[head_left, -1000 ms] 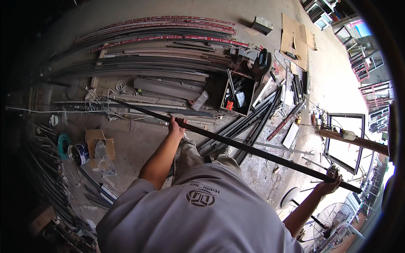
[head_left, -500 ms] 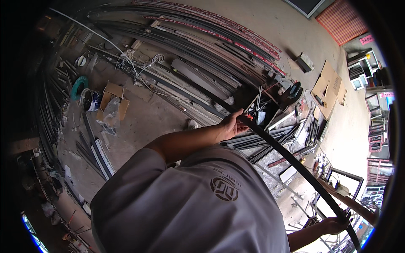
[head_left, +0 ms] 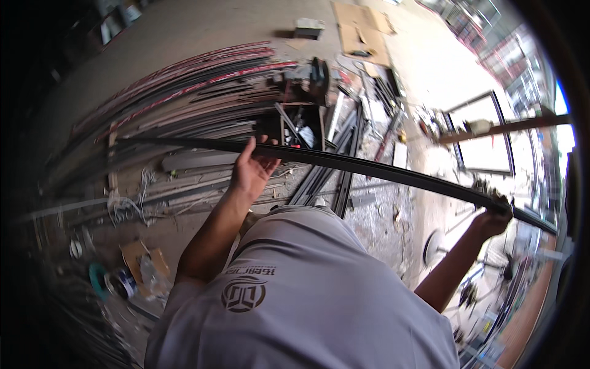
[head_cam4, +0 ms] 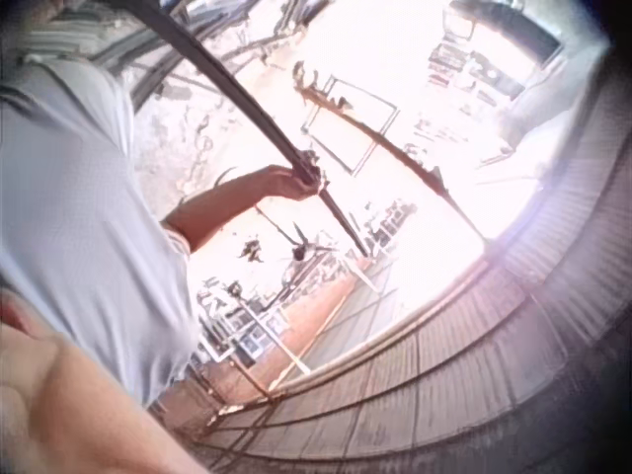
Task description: The person selects and positions long metal profiles and rubber seals onto a window frame assembly jig. They align the components along the frame edges, adjust fitment, and move parts between the storage area and the workbench.
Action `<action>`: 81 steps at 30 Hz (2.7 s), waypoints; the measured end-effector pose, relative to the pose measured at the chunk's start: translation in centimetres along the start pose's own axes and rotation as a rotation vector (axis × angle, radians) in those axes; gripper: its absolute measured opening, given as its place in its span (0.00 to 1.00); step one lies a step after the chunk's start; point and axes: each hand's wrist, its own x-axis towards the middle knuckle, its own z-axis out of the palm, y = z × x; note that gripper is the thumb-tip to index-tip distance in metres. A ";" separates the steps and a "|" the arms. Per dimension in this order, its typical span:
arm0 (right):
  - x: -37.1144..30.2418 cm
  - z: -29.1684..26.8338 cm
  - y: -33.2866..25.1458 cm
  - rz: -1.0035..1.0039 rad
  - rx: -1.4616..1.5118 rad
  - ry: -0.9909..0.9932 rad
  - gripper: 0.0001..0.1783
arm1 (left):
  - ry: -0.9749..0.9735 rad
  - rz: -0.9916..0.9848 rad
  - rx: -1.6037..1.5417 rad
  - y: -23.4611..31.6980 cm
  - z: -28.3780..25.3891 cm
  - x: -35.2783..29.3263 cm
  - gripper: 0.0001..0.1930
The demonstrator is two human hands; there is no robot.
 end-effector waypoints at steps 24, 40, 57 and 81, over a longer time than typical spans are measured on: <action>-24.7 -19.7 9.2 1.502 -0.095 0.363 0.29 | -0.266 0.294 0.696 -7.6 14.7 3.3 0.16; -40.9 -29.4 9.5 1.696 -0.452 -0.273 0.28 | -0.205 0.752 0.925 -11.2 28.2 3.8 0.22; -38.9 -36.2 11.5 1.782 -0.553 -0.164 0.27 | -0.195 1.140 1.050 -14.6 33.9 9.3 0.23; 2.8 -11.3 63.6 1.387 -0.417 -0.887 0.27 | 0.008 1.500 1.061 -22.6 58.4 42.5 0.22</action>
